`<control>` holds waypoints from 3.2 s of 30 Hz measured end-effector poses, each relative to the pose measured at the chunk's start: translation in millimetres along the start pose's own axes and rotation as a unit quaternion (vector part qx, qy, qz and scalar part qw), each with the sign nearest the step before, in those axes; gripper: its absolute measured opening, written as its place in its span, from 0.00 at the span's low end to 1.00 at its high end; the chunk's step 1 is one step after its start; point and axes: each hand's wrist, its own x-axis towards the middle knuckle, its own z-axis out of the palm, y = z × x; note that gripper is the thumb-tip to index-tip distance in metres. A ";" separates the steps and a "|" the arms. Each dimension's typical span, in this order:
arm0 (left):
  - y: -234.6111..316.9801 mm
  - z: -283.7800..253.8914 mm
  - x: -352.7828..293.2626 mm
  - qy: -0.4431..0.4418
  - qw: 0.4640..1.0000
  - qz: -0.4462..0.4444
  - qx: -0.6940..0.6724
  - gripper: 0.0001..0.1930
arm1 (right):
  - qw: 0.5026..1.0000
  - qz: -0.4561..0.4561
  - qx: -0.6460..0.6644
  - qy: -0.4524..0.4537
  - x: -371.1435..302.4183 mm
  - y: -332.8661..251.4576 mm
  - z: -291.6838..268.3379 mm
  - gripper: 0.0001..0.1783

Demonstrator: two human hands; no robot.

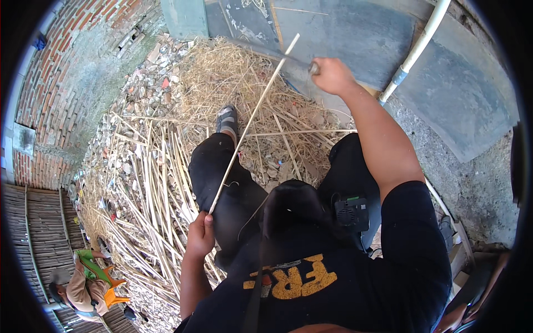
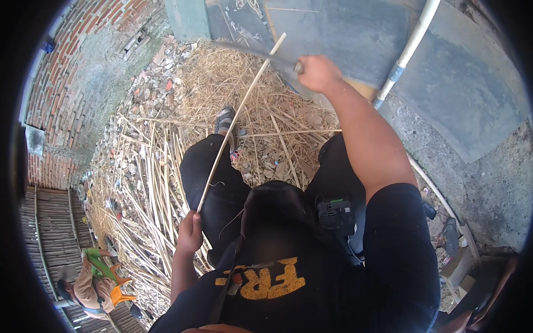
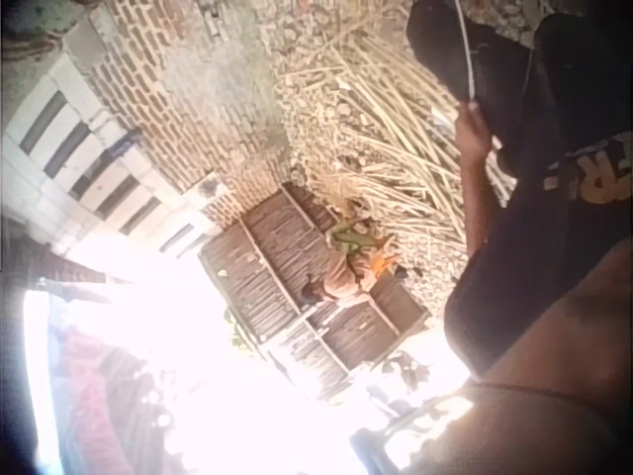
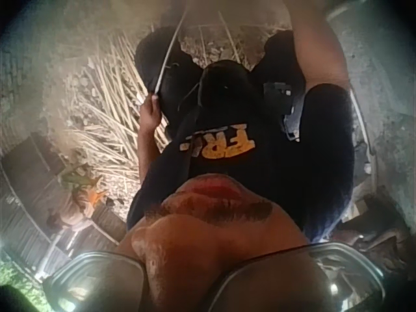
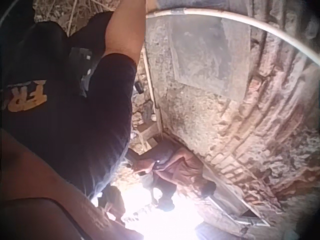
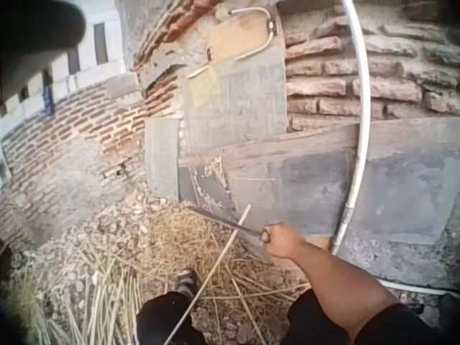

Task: The person strips thin layers off a long bamboo pole using a curved blade, holding the bamboo between their legs and pulling the blade along its length to create narrow strips.

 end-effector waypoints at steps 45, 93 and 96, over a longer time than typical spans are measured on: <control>5.9 1.9 2.2 0.021 0.999 0.011 0.048 0.20 | 0.987 -0.034 0.077 -0.140 1.2 -38.4 31.3 0.06; 6.1 7.3 -3.6 0.030 0.994 -0.024 0.100 0.16 | 0.976 -0.126 -0.010 -0.177 -23.5 -67.7 17.6 0.15; 4.4 13.9 -5.5 0.060 0.991 0.000 0.122 0.16 | 0.983 -0.130 0.064 -0.114 -10.1 -36.9 33.1 0.08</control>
